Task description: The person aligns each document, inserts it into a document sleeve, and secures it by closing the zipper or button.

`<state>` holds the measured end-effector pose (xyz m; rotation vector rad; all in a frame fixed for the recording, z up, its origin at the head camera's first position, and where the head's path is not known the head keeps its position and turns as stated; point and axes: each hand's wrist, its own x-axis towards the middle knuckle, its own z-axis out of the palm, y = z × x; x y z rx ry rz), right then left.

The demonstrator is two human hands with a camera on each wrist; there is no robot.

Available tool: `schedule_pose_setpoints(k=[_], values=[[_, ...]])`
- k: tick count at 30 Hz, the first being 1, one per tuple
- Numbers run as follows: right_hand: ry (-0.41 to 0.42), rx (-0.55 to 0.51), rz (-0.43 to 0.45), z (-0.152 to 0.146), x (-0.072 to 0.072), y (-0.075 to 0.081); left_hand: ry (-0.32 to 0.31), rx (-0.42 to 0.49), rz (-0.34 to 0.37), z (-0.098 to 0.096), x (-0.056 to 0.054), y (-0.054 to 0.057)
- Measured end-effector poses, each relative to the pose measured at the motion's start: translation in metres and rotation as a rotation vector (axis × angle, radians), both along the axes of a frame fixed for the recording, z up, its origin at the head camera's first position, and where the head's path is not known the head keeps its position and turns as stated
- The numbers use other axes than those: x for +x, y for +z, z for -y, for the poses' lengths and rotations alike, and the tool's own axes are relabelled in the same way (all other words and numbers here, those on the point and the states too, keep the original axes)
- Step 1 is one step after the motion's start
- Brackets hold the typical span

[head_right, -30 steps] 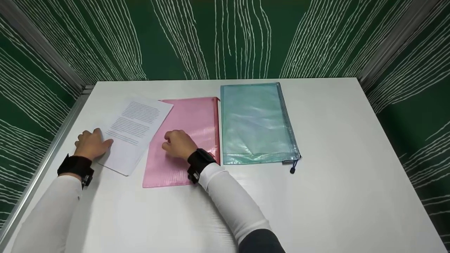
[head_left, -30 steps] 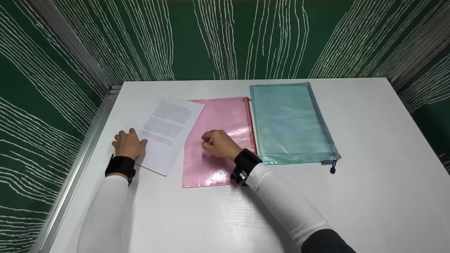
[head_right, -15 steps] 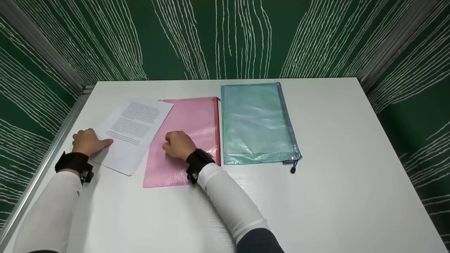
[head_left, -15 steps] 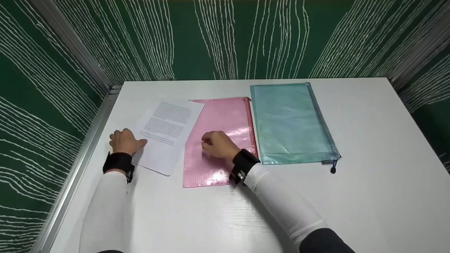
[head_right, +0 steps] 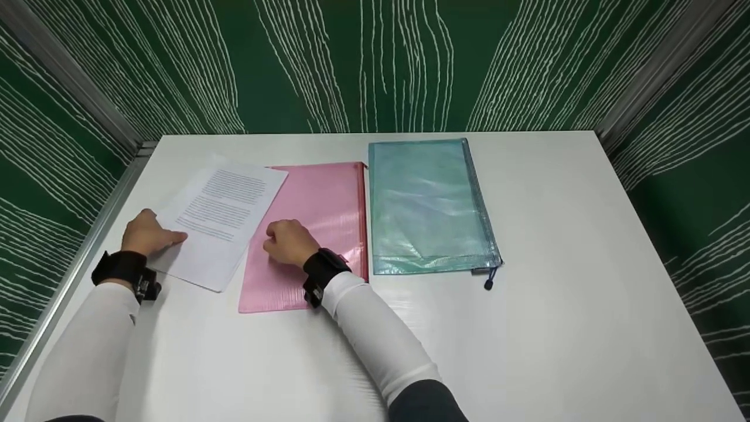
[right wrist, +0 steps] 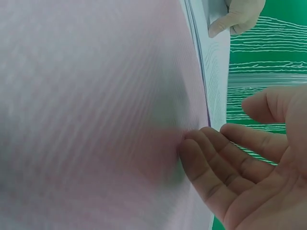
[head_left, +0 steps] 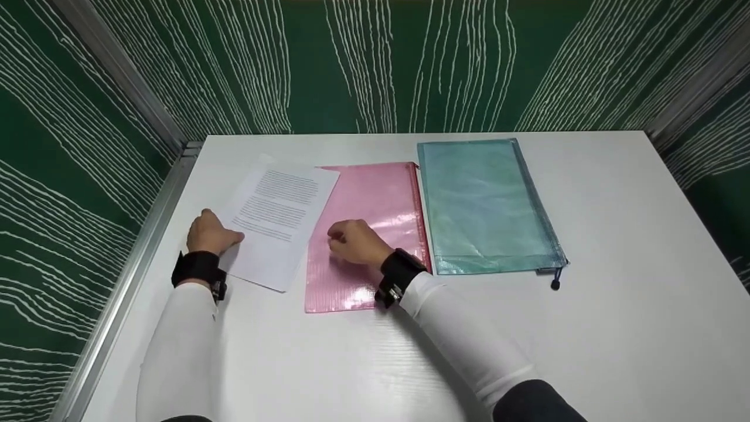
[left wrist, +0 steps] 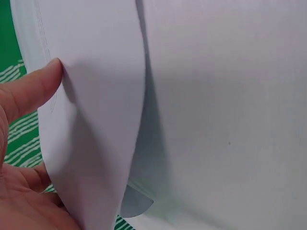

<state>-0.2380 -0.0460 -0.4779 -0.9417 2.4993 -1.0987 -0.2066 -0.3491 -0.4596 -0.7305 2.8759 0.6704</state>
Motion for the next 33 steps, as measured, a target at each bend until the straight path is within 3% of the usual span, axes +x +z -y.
schedule_pose_setpoints(k=[7,12,19,27,33], values=[[0.027,-0.011,0.046,0.013,0.006,0.002,-0.032,-0.014,-0.183,-0.008,0.006,0.017],[0.017,0.01,0.055,0.02,0.007,0.003,-0.084,-0.023,-0.273,-0.018,0.011,0.039],[-0.024,0.002,0.125,0.021,0.006,-0.001,-0.17,-0.096,-0.484,-0.048,0.026,0.073],[-0.107,-0.161,0.304,0.018,0.003,-0.001,-0.196,-0.152,-0.724,-0.078,0.058,0.114],[-0.157,-0.374,0.55,0.01,-0.002,0.004,-0.224,-0.119,-0.873,-0.093,0.082,0.133]])
